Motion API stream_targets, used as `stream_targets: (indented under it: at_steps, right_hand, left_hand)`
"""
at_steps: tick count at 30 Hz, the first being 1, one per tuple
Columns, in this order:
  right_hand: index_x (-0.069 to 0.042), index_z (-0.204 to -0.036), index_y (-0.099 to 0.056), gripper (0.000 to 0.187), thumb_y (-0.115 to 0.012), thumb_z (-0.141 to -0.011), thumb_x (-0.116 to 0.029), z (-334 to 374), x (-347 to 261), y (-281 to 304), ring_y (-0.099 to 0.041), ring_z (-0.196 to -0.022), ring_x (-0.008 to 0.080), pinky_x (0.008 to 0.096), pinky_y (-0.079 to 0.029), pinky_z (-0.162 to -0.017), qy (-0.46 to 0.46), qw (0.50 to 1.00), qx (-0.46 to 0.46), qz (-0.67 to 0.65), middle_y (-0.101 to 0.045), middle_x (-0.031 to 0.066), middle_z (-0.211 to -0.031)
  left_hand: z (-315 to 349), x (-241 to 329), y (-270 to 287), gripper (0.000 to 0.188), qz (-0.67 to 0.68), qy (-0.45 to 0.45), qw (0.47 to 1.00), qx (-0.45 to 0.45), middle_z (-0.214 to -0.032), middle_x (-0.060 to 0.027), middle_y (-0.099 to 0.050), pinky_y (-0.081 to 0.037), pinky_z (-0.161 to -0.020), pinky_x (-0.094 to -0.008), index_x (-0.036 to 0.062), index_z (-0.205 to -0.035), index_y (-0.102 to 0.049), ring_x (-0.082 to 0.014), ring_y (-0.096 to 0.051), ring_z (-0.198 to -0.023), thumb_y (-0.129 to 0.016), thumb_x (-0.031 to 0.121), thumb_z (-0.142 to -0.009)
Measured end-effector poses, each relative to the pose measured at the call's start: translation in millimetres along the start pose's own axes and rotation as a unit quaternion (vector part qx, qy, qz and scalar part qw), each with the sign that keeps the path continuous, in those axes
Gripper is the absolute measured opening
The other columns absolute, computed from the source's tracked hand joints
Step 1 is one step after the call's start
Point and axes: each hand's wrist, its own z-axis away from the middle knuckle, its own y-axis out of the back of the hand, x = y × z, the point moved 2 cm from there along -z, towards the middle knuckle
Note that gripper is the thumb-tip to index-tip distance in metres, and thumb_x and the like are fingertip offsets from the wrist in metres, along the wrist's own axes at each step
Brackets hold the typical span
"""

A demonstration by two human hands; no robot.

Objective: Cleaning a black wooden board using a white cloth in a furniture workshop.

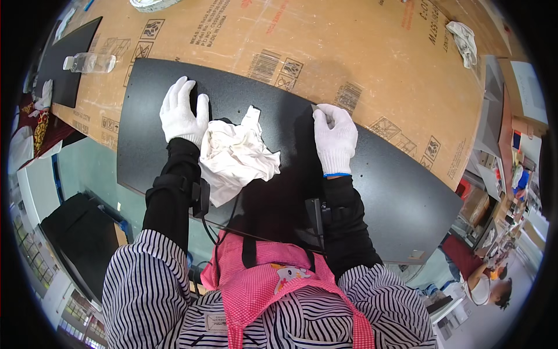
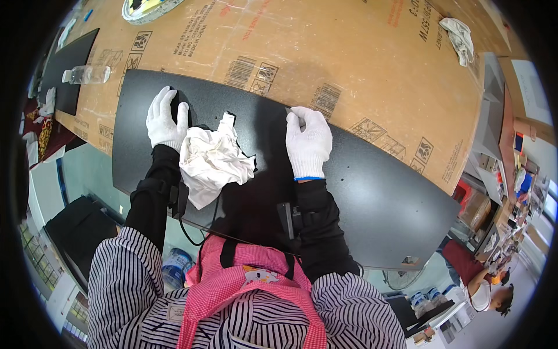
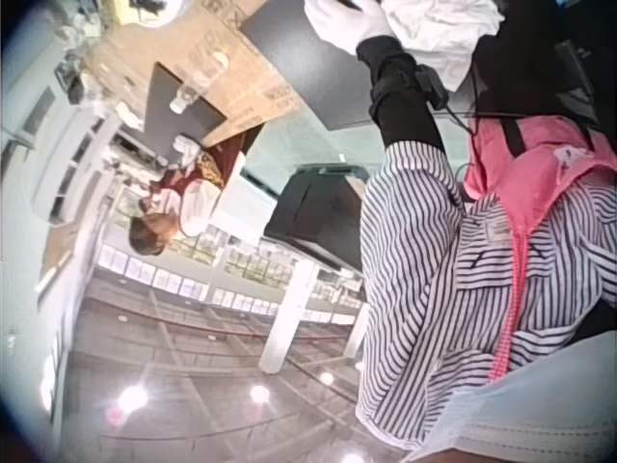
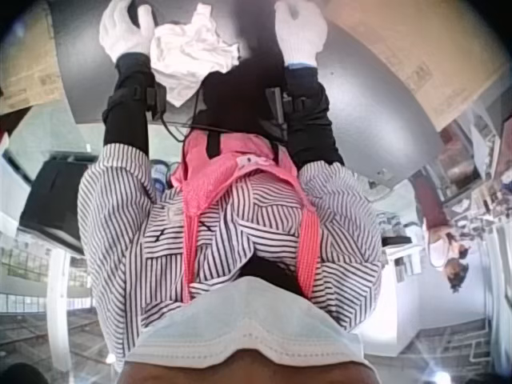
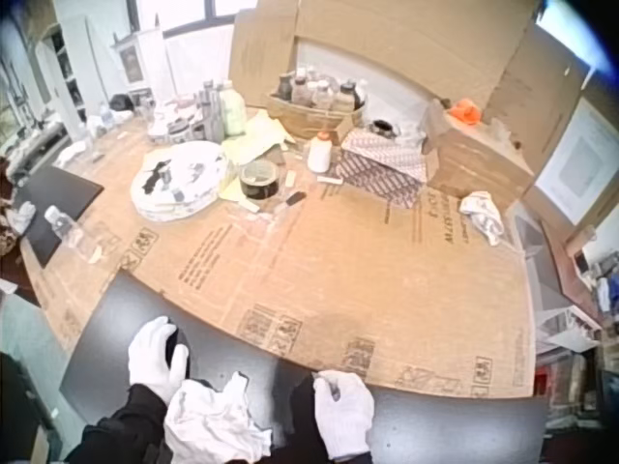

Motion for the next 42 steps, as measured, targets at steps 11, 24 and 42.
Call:
stream_targets:
  at_steps: [11, 24, 42]
  right_hand:
    - [-0.011, -0.101, -0.079, 0.017, -0.072, -0.09, -0.022, -2, 3, 2, -0.07, -0.08, 0.0223, 0.0354, -0.055, -0.078, -0.007, 0.999, -0.034, -0.038, -0.073, 0.0075, -0.094]
    - [-0.002, -0.11, -0.073, 0.017, -0.069, -0.096, -0.01, 44, 63, 53, -0.067, -0.081, 0.0114, 0.0267, -0.054, -0.074, -0.114, 0.973, 0.073, -0.187, -0.074, 0.0059, -0.094]
    - [-0.002, -0.105, -0.075, 0.016, -0.071, -0.093, -0.011, 30, 87, 77, -0.061, -0.074, 0.0089, 0.0276, -0.052, -0.073, -0.115, 0.978, 0.15, -0.088, -0.071, 0.0026, -0.084]
  left_hand:
    - [2, 5, 0, 0.04, -0.005, 0.004, 1.0, 0.006, -0.137, -0.0117, -0.062, -0.043, -0.109, -0.0466, 0.0082, -0.126, -0.064, -0.0333, -0.057, -0.129, -0.07, 0.027, -0.091]
    - [-1, 4, 0, 0.04, 0.009, 0.009, 1.0, 0.005, -0.137, -0.0124, -0.063, -0.043, -0.109, -0.0464, 0.0083, -0.126, -0.064, -0.034, -0.057, -0.129, -0.07, 0.027, -0.091]
    - [1, -6, -3, 0.041, -0.011, 0.004, 1.0, -0.01, -0.141, -0.0114, -0.061, -0.042, -0.111, -0.0469, 0.0099, -0.129, -0.063, -0.0333, -0.054, -0.133, -0.068, 0.03, -0.094]
